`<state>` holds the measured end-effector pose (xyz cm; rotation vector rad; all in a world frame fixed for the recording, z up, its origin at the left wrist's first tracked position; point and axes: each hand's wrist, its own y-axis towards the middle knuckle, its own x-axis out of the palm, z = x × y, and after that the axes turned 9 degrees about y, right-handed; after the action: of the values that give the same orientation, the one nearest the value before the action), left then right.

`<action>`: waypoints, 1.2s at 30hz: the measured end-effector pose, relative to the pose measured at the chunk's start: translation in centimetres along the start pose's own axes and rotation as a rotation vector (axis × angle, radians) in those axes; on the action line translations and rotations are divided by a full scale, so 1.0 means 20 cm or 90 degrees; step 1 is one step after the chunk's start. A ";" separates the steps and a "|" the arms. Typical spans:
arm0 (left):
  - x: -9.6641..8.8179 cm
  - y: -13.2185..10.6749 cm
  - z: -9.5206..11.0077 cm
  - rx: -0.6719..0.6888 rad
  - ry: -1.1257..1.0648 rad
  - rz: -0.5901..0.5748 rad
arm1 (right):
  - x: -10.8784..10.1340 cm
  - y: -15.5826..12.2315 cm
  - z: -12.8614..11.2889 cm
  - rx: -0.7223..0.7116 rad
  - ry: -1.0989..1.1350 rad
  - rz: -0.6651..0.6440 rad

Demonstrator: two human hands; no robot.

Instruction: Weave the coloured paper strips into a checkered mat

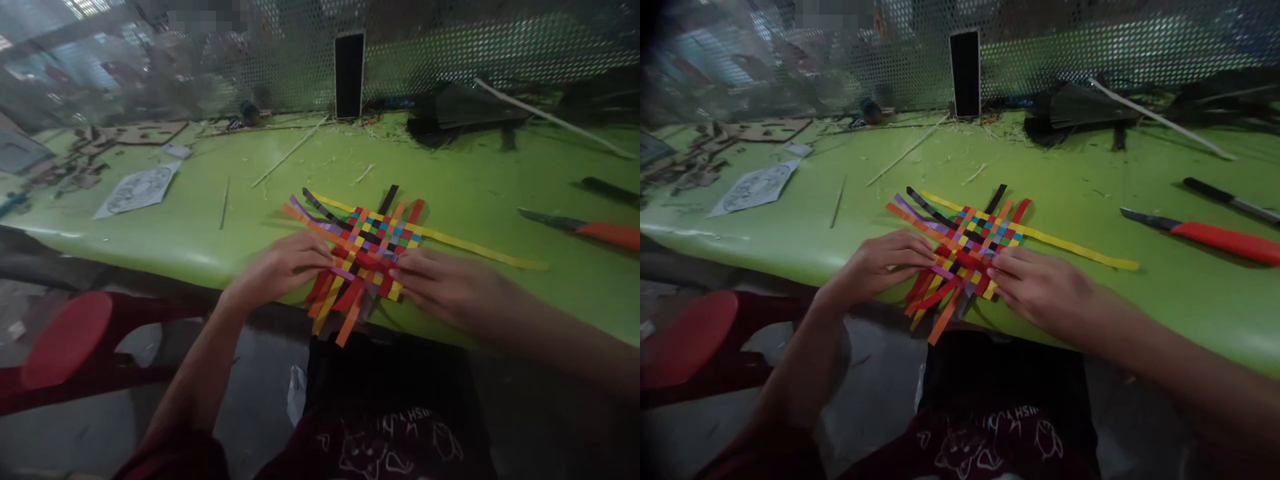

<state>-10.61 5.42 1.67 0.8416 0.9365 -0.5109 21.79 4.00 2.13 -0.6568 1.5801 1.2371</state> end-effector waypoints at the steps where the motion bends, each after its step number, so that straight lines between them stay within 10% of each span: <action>1: 0.00 0.00 0.01 0.005 0.000 -0.007 | -0.01 0.01 0.00 -0.003 -0.005 -0.007; 17: -0.07 0.08 0.14 0.111 0.290 -0.164 | 0.03 -0.01 -0.01 -0.008 -0.003 0.064; 36: -0.02 0.11 0.05 0.118 0.123 -0.078 | 0.04 -0.03 0.05 -0.053 0.005 0.002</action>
<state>-8.85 5.95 3.28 1.0184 1.1351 -0.6387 22.40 4.78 1.14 -0.7127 1.5434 1.3095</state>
